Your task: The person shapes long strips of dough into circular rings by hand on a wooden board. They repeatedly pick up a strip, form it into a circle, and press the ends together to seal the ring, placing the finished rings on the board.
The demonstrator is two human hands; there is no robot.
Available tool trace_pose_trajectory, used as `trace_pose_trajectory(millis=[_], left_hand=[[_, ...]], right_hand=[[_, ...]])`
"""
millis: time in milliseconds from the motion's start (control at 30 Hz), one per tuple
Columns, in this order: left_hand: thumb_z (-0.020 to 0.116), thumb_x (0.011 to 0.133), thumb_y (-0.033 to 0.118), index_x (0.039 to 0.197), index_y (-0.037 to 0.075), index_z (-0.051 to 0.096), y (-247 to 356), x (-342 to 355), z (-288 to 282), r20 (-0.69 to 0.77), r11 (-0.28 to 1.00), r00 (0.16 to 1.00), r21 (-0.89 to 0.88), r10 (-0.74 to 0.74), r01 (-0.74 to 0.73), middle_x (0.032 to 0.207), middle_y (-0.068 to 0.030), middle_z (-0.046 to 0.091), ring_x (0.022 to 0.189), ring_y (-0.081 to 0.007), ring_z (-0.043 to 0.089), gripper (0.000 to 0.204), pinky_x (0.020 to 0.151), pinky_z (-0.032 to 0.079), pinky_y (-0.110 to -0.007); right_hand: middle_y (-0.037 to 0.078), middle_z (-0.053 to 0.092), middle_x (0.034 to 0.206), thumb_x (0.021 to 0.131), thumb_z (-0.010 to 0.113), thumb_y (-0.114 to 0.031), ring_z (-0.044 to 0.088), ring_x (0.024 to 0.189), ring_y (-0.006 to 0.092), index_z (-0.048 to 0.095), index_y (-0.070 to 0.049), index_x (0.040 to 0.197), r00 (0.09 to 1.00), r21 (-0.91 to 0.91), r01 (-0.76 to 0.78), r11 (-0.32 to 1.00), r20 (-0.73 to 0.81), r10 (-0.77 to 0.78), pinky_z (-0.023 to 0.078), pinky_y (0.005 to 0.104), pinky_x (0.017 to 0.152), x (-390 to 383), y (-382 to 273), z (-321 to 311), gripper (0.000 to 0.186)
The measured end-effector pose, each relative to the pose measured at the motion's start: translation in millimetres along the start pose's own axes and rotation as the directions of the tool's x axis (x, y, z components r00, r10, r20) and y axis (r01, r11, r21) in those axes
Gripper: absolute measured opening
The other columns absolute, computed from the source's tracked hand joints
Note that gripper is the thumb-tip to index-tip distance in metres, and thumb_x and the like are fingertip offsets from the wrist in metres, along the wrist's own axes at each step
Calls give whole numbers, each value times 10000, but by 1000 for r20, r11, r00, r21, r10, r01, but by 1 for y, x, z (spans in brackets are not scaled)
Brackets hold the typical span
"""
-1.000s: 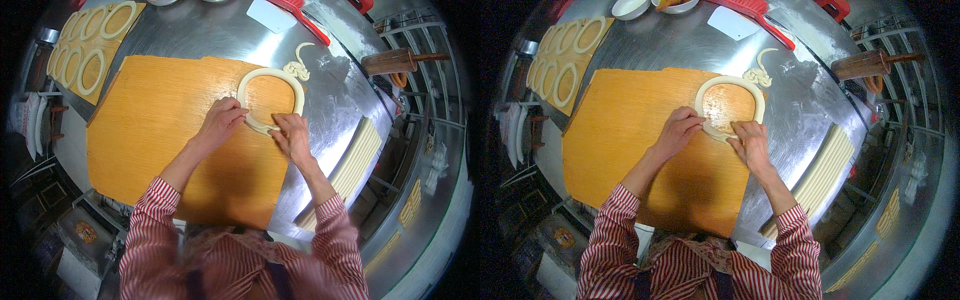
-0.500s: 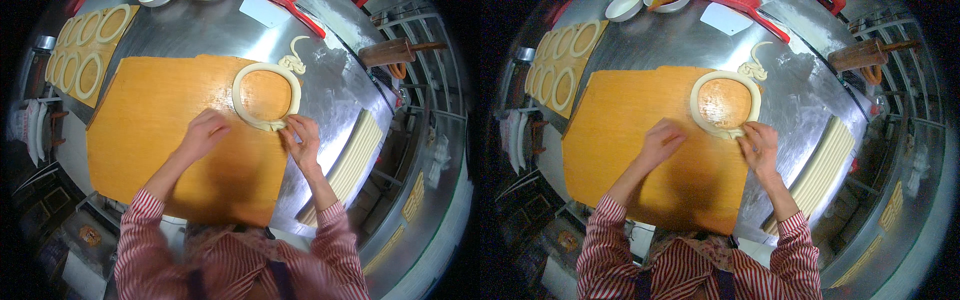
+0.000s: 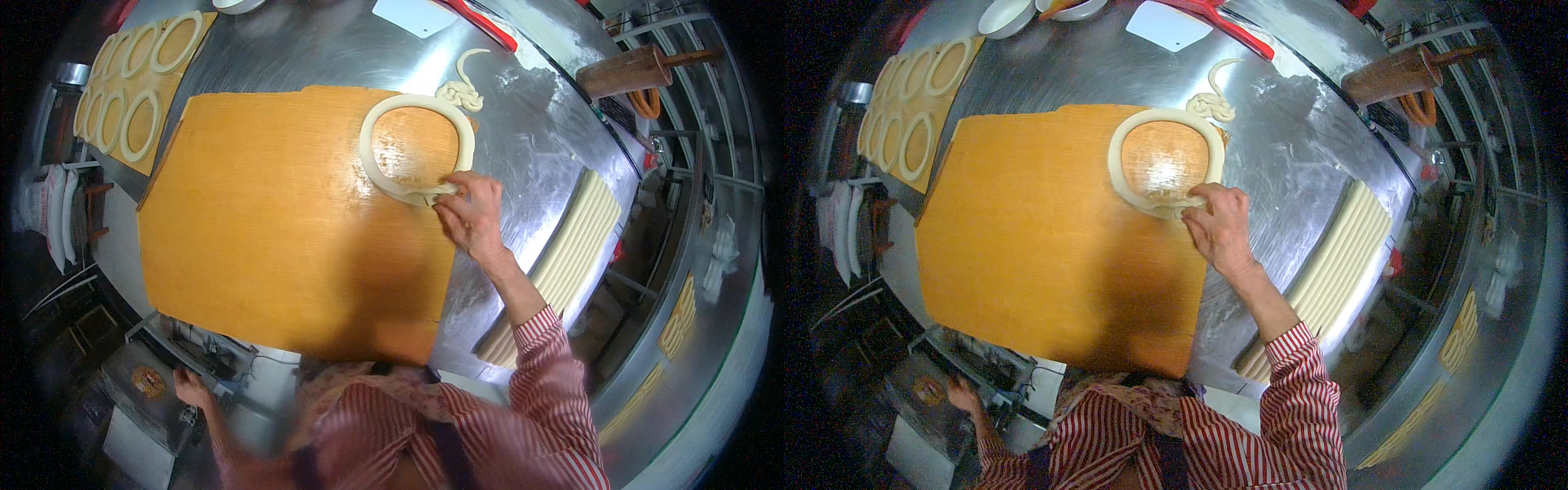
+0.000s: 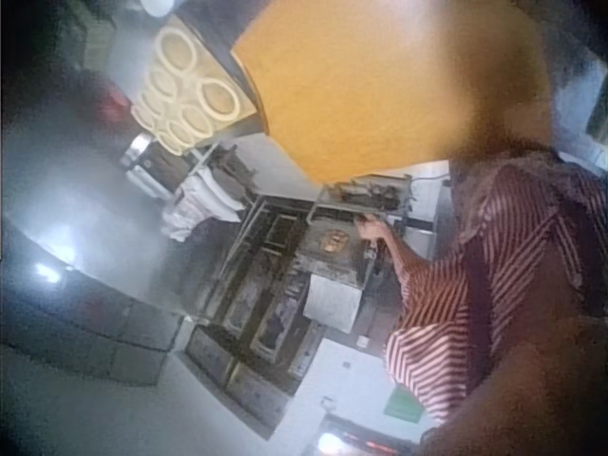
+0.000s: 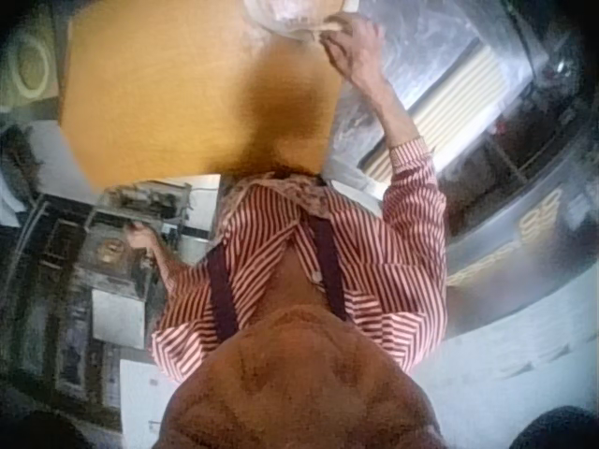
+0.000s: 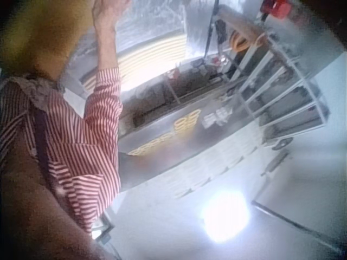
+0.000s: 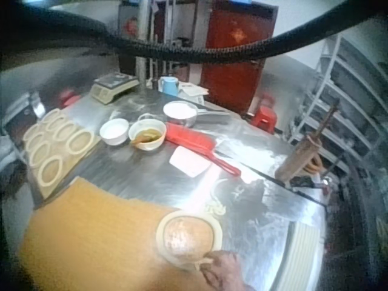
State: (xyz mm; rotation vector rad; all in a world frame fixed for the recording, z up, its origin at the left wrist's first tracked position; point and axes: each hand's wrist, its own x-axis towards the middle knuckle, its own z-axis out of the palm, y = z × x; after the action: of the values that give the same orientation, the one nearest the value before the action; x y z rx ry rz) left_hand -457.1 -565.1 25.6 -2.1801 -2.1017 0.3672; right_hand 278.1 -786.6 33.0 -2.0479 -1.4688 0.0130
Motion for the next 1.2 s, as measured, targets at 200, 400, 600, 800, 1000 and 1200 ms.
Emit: trace_pose_trajectory(millis=[200, 400, 600, 800, 1000, 1200], left_hand=[[659, 938, 142, 1246, 20, 652, 300, 41, -99, -574, 592, 725, -451, 381, -668, 1207, -184, 664, 1113, -354, 616, 332, 993, 470, -438], [762, 769, 89, 1081, 64, 693, 545, -16, -119, -589, -173, 167, -477, 791, -862, 1219, -110, 624, 1124, -305, 592, 321, 983, 460, -436], [777, 747, 103, 991, 53, 661, 606, -27, -105, -578, -189, 124, -451, 807, -873, 1143, -83, 593, 1064, -294, 569, 274, 944, 438, -450], [767, 757, 70, 953, 38, 659, 614, -32, -99, -592, -185, 254, -580, 765, -793, 1065, -78, 612, 1028, -296, 574, 225, 925, 443, -437], [759, 744, 32, 903, 28, 650, 617, -32, -101, -599, -212, 238, -582, 764, -785, 1062, -68, 609, 1013, -296, 572, 193, 924, 439, -439], [775, 707, 22, 873, 17, 662, 619, -34, -97, -594, -212, 226, -576, 772, -789, 1078, -71, 610, 1039, -303, 568, 201, 943, 447, -456]], right_hand=[[100, 586, 1326, 762, 781, -118, 569, 1135, 254, 737, -84, 1010, 996, -67, -36, 997, 75, 41, 364, 435, 996, -6, 3, 2, 254], [91, 559, 1352, 827, 733, -97, 524, 1242, 243, 694, -65, 1094, 985, -45, 64, 997, 164, -56, 339, 484, 1063, 5, 18, 8, 271], [82, 579, 1324, 869, 694, -88, 517, 1253, 250, 678, -46, 1090, 991, 10, -54, 998, 124, 53, 291, 492, 1095, 8, 19, 14, 226], [73, 592, 1310, 836, 706, -54, 515, 1265, 253, 697, -45, 1039, 980, 59, -180, 982, 94, 174, 246, 505, 1121, 10, 12, 19, 203], [64, 587, 1321, 796, 696, -27, 493, 1301, 267, 712, -48, 999, 974, 60, -211, 976, 90, 206, 210, 546, 1142, 7, 6, 26, 205], [60, 582, 1337, 787, 671, -5, 477, 1324, 270, 718, -52, 1012, 986, 45, -160, 986, 61, 157, 187, 570, 1152, 3, 4, 30, 235]])
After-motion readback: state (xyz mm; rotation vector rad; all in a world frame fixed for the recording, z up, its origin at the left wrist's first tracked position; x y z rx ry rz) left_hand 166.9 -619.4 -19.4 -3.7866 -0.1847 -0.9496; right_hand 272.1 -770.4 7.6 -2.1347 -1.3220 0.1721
